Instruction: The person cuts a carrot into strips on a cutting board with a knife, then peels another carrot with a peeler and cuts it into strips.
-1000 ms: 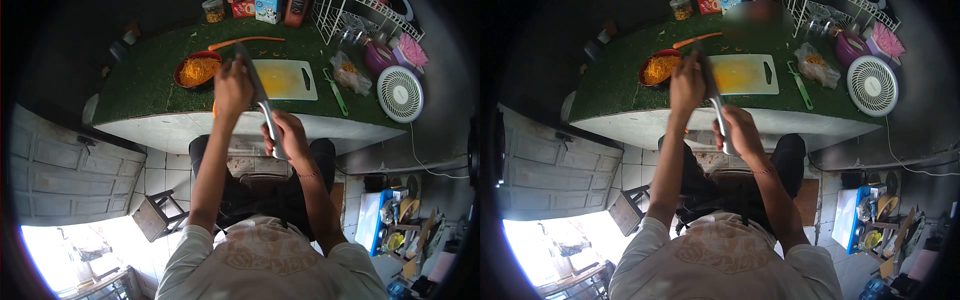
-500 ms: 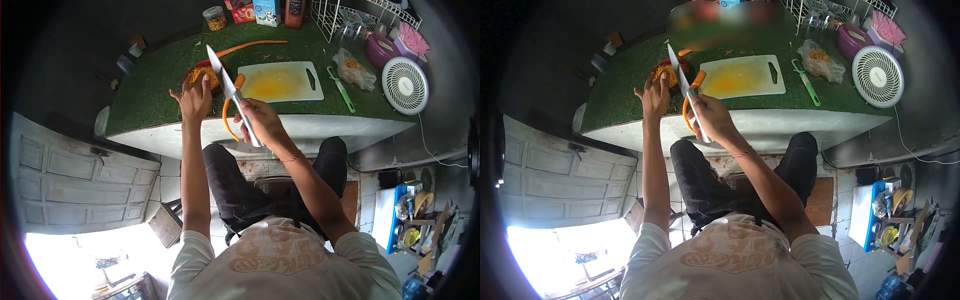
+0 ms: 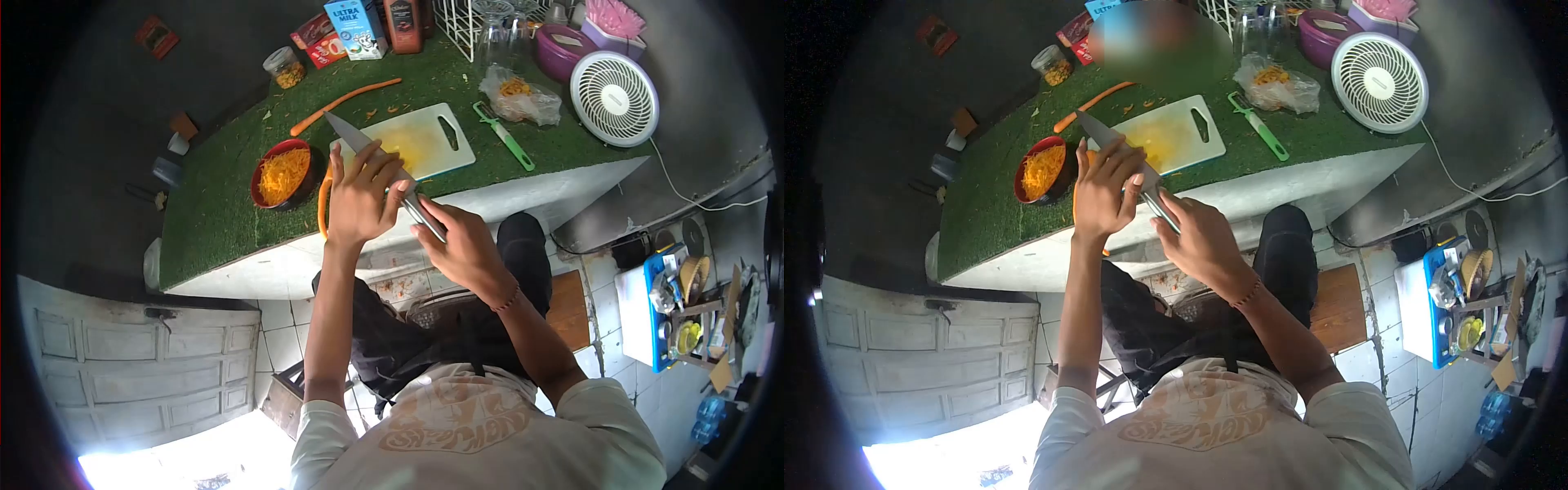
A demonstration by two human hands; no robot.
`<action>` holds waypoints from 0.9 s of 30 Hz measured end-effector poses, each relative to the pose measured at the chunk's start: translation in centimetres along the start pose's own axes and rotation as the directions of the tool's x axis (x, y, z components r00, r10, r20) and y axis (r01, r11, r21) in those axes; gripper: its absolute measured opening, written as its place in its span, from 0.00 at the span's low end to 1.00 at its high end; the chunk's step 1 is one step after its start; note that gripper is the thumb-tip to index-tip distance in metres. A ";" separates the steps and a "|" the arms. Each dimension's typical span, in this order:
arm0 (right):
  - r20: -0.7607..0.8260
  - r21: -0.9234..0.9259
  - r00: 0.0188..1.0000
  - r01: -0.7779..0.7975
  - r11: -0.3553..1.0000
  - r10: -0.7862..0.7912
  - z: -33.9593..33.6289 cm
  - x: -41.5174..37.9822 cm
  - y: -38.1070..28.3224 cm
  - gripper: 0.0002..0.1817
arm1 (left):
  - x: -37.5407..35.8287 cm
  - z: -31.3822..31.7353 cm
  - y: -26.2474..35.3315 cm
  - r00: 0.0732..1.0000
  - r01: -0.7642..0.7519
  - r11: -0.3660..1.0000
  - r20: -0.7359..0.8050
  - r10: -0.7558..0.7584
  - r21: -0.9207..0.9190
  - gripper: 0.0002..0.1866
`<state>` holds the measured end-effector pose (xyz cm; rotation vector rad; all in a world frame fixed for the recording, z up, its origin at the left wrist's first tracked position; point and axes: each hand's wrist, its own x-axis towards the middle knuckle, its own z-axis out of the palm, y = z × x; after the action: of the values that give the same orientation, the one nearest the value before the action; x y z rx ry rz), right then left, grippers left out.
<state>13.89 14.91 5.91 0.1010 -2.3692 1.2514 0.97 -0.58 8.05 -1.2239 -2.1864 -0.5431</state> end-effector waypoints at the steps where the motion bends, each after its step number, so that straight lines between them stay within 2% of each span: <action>1: -0.036 -0.037 0.998 0.042 0.998 -0.043 -0.8 -0.5 0.4 0.18 | -0.3 1.2 -0.9 0.999 -0.013 1.000 0.043 0.013 0.004 0.18; 2: 0.030 -0.068 0.999 -0.032 0.997 0.034 -2.2 -0.9 0.4 0.20 | -0.4 2.3 -1.6 0.996 -0.026 1.000 0.087 0.025 0.009 0.19; 6: 0.027 -0.154 0.999 -0.039 0.987 0.044 -5.3 -3.1 2.7 0.20 | 0.3 4.9 -3.0 0.998 -0.025 0.995 0.061 0.019 0.094 0.19; 9: 0.029 -0.166 0.988 -0.144 0.976 0.151 -7.5 -3.8 4.1 0.22 | 0.7 6.5 -4.6 0.989 0.146 0.976 0.011 -0.150 0.163 0.18; 10: -0.003 -0.158 0.981 -0.190 0.969 0.192 -7.7 -3.8 4.7 0.22 | 1.0 7.0 -4.7 0.984 0.174 0.972 -0.062 -0.166 0.159 0.13; 14: -0.163 -0.200 0.968 -0.221 0.955 0.190 -7.4 -2.5 6.8 0.23 | 1.7 8.5 -5.0 0.970 0.232 0.969 -0.054 -0.237 -0.083 0.04; 17: -0.151 -0.225 0.956 -0.283 0.932 0.254 -6.2 -0.8 7.9 0.23 | 1.9 8.7 -4.9 0.935 0.354 0.920 0.027 -0.354 -0.168 0.04; 21: -0.138 -0.331 0.969 -0.242 0.912 0.206 -5.6 1.2 7.9 0.23 | 1.8 8.6 -4.5 0.912 0.406 0.890 0.024 -0.410 -0.206 0.04; 24: -0.051 -0.425 0.955 -0.285 0.859 0.292 -5.9 2.9 7.3 0.24 | 1.7 7.9 -4.0 0.934 0.349 0.920 -0.019 -0.358 -0.180 0.04; 27: 0.011 -0.507 0.945 -0.276 0.816 0.326 -6.3 3.9 7.8 0.25 | 1.0 6.1 -2.5 0.936 0.294 0.954 -0.221 -0.275 0.057 0.05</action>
<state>10.60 25.08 4.63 -0.4045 -2.7964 0.7170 -3.25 2.40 3.94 -0.7666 -2.1896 -0.6524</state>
